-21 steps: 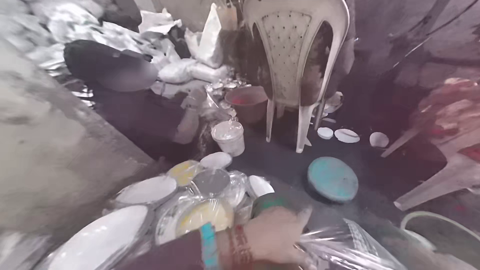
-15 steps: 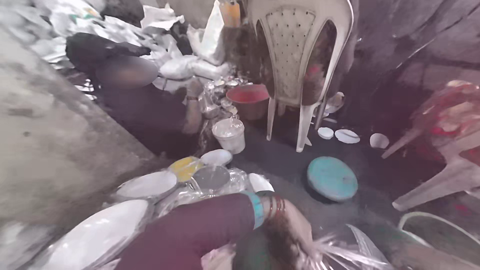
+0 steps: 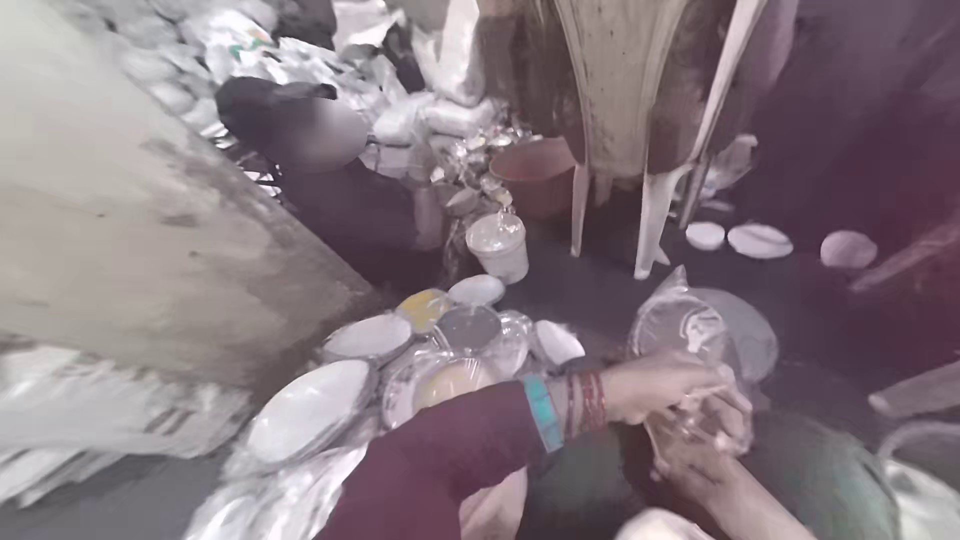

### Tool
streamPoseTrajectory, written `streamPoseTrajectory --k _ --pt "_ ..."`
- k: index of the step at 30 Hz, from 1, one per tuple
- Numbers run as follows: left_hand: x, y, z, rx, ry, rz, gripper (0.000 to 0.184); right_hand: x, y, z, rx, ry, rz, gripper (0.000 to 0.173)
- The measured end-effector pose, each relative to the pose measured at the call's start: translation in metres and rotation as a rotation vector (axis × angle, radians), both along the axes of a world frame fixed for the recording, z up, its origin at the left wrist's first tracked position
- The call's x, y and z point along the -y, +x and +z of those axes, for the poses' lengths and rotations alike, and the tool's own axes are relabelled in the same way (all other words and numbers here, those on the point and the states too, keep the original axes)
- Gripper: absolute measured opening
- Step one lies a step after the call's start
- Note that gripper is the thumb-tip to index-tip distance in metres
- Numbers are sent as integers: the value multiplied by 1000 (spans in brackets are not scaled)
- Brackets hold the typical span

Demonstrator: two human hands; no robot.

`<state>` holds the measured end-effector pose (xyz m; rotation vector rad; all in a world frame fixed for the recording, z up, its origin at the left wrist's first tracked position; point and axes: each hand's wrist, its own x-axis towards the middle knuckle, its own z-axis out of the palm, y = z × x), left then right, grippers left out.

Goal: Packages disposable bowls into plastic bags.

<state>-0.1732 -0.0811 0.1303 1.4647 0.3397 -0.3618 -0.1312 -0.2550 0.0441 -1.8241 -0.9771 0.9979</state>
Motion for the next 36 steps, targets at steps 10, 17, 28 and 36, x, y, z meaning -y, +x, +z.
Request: streamPoseTrajectory --k 10,17,28,36 --pt "14 -34 -90 690 562 -115 24 11 -15 -26 555 249 63 25" --pt "-11 -6 -78 723 552 -297 39 26 12 1 169 462 -113 28" --pt "-20 0 -57 964 877 -240 18 -3 51 27 797 630 -111 22" --pt "-42 -40 -41 1114 1047 -113 18 -34 29 35 835 773 -51 26"
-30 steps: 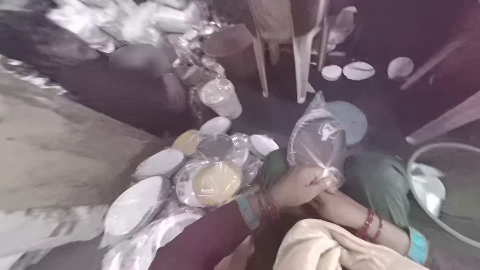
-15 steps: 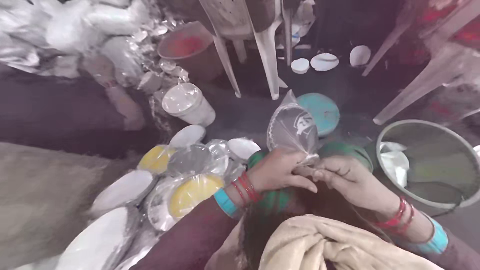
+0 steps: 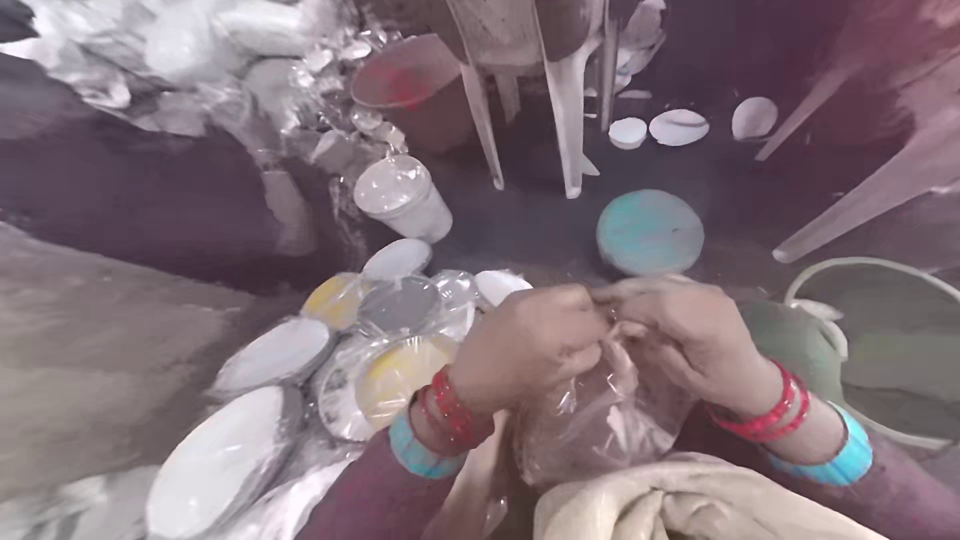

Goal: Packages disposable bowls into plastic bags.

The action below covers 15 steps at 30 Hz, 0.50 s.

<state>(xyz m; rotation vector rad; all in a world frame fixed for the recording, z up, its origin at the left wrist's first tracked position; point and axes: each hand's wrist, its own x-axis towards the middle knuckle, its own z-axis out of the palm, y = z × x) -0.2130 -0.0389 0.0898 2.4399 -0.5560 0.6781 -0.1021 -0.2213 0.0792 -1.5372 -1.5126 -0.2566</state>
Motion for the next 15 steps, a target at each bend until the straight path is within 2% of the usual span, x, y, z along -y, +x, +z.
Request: streamPoseTrajectory --k 2,6,8,10,11,13,14,15 --pt "4 -7 -9 33 -11 83 16 -2 -9 -10 -78 -17 -57 26" --pt "14 -18 -27 161 30 306 21 -6 -21 -28 -394 -68 -95 26" --pt "15 -20 -35 232 75 323 24 -6 -23 -31 -488 -111 -95 23" --pt "13 -23 -35 214 51 293 23 -6 -24 -31 -563 -130 -62 22" --pt "12 -25 -31 138 -12 263 21 -6 -25 -31 -628 -123 -12 21" --pt "4 -27 -17 -167 -256 167 15 -5 -29 -35 -815 -111 159 16" --pt "-2 -26 -10 -360 -372 100 14 -4 -32 -35 -852 -129 221 18" --pt "-8 -23 -5 -553 -482 0 17 -4 -35 -35 -832 -161 225 29"
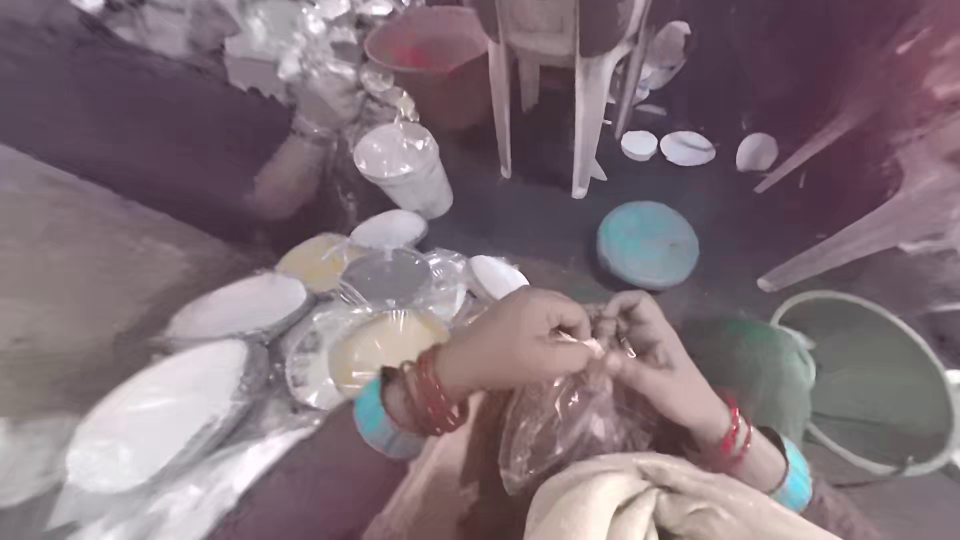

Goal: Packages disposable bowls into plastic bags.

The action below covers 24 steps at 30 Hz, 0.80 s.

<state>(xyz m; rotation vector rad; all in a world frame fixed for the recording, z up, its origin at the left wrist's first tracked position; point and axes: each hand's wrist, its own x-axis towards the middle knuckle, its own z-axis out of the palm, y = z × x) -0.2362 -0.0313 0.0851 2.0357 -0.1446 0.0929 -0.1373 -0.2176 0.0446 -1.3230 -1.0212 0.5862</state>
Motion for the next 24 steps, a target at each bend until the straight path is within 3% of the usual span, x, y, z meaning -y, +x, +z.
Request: streamPoseTrajectory --k 2,4,7,12,14,16,19,24 --pt "-8 8 8 -296 -189 -162 27 1 -7 -2 135 -60 -56 40" --pt "-12 15 23 -528 -233 -179 32 -1 -10 -6 290 -60 -123 37" --pt "-15 21 18 -618 -335 -145 36 -2 -10 -8 477 73 -178 32" --pt "-32 25 7 -550 -477 -350 34 -7 -5 2 504 122 -201 21" --pt "-44 27 10 -487 -394 -405 23 -10 -3 4 406 138 -190 17" --pt "-50 26 15 -383 -222 -384 10 -12 -1 3 296 145 -148 16" --pt "-51 27 24 -229 4 -252 5 -14 1 -2 240 151 -123 17" --pt "-69 30 5 -189 0 -228 4 0 3 -11 506 129 -135 27"
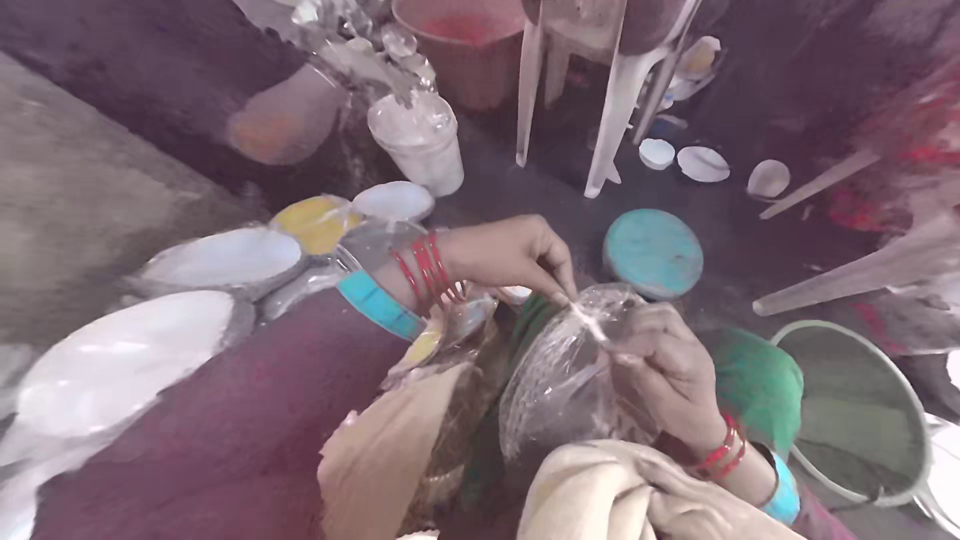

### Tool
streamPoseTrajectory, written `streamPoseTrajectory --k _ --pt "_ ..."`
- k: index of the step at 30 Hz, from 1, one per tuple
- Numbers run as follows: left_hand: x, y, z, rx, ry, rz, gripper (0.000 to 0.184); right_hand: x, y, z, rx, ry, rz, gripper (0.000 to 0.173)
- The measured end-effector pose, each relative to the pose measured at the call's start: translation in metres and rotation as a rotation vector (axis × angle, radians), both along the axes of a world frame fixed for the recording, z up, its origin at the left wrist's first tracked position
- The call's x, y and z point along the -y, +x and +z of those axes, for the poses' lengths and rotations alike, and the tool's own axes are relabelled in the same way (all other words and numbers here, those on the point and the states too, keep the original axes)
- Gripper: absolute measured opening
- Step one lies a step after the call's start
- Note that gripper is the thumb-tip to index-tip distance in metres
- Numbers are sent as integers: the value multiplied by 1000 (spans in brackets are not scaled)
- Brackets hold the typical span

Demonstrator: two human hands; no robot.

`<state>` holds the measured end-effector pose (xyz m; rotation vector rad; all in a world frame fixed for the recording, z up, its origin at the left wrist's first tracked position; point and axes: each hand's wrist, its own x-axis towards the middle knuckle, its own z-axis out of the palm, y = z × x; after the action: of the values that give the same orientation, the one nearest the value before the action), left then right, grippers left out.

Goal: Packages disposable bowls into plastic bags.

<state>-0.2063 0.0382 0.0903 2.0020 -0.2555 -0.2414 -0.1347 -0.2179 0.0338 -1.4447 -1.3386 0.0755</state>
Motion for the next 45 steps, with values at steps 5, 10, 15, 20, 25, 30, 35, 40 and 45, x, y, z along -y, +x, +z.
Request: streamPoseTrajectory --k 5,10,15,20,25,30,35,40,45 --pt "5 -7 -5 -24 278 5 11 16 2 -8 110 -67 -27 24" --pt "33 -24 6 -238 -72 215 18 15 2 26 325 -145 27 16" --pt "56 -38 1 -218 -375 227 17 -17 18 57 445 -113 169 16" --pt "59 -39 -7 -50 -146 307 10 -38 37 39 -114 -162 216 6" --pt "88 -34 -34 287 310 759 15 -44 28 16 -237 -192 105 5" --pt "86 -39 -60 665 529 773 23 -42 28 13 -211 -347 -14 10" --pt "82 -43 -67 827 689 708 26 -39 26 19 -222 -495 -3 9" --pt "82 -44 -43 40 -341 693 18 -35 33 10 -403 -346 147 10" --pt "73 -47 -34 -306 -872 568 32 -35 31 3 -352 -125 344 17"
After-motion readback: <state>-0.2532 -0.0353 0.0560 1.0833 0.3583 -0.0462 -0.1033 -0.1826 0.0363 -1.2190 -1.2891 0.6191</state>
